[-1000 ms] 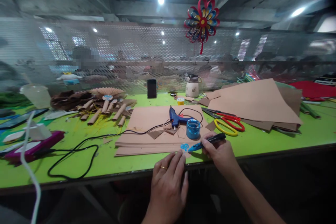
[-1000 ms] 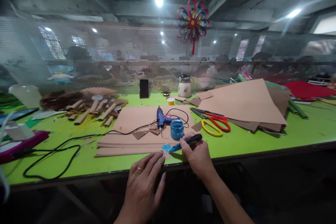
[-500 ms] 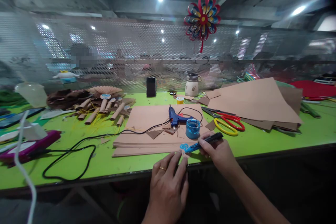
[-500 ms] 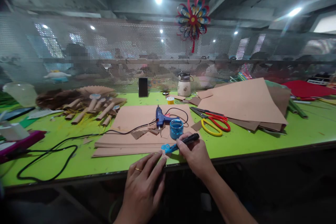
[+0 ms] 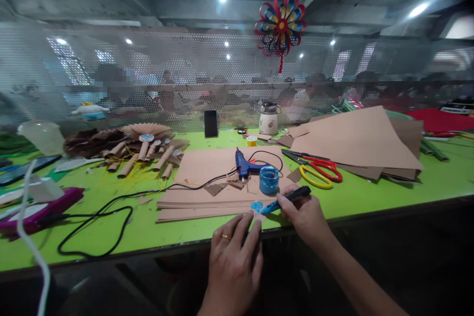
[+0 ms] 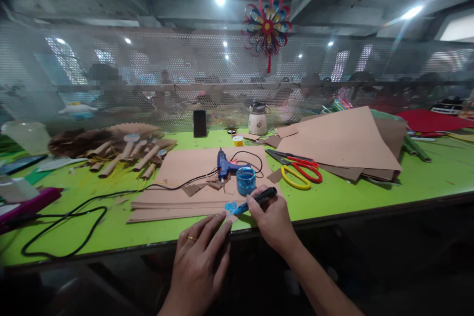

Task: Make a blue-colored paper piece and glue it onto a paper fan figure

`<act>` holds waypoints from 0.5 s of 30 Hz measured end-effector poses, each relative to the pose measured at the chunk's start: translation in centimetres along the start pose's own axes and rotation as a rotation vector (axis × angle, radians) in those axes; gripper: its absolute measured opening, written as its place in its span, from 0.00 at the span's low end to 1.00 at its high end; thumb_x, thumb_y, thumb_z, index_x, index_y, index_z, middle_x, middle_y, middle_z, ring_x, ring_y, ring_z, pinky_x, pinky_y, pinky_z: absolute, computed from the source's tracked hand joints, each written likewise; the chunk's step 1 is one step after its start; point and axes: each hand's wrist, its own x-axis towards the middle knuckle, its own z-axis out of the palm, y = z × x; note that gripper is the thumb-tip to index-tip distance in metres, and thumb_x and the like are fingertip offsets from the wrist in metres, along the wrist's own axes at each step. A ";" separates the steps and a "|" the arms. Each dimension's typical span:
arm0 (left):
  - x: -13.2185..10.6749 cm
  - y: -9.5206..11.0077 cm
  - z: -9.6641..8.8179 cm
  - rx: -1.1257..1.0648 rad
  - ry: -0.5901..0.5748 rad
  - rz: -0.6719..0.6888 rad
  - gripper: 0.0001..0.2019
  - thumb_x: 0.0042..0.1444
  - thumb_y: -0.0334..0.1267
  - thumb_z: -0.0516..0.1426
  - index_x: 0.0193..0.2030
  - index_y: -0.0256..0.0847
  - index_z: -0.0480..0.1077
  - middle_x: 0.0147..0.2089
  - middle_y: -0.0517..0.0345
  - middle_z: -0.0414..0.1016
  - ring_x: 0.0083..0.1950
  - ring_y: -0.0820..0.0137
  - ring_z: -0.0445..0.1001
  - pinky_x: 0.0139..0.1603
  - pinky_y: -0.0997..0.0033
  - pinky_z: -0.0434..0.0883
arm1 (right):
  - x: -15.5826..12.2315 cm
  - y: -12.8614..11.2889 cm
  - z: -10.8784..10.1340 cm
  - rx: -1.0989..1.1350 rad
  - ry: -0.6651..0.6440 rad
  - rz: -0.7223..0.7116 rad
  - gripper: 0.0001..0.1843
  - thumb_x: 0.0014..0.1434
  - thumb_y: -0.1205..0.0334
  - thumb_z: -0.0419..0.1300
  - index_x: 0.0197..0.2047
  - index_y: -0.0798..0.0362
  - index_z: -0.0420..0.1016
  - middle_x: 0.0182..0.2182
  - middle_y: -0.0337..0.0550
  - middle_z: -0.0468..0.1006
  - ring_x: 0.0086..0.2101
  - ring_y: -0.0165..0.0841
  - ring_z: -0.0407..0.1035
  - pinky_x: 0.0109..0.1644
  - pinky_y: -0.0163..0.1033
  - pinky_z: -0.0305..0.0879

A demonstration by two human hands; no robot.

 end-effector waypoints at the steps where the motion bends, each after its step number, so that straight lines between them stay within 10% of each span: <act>1: 0.0 0.0 0.0 0.003 -0.004 0.002 0.20 0.59 0.34 0.54 0.58 0.46 0.67 0.59 0.57 0.71 0.57 0.62 0.68 0.55 0.59 0.60 | 0.0 0.1 0.0 0.004 0.016 -0.002 0.12 0.55 0.54 0.60 0.28 0.53 0.67 0.18 0.32 0.64 0.20 0.27 0.58 0.24 0.34 0.56; 15: 0.0 0.1 0.0 -0.021 -0.004 -0.009 0.18 0.60 0.34 0.53 0.57 0.46 0.68 0.59 0.58 0.71 0.56 0.62 0.67 0.55 0.58 0.59 | 0.0 0.5 -0.3 0.041 0.045 0.002 0.13 0.55 0.51 0.60 0.28 0.53 0.68 0.16 0.33 0.66 0.18 0.28 0.59 0.23 0.34 0.57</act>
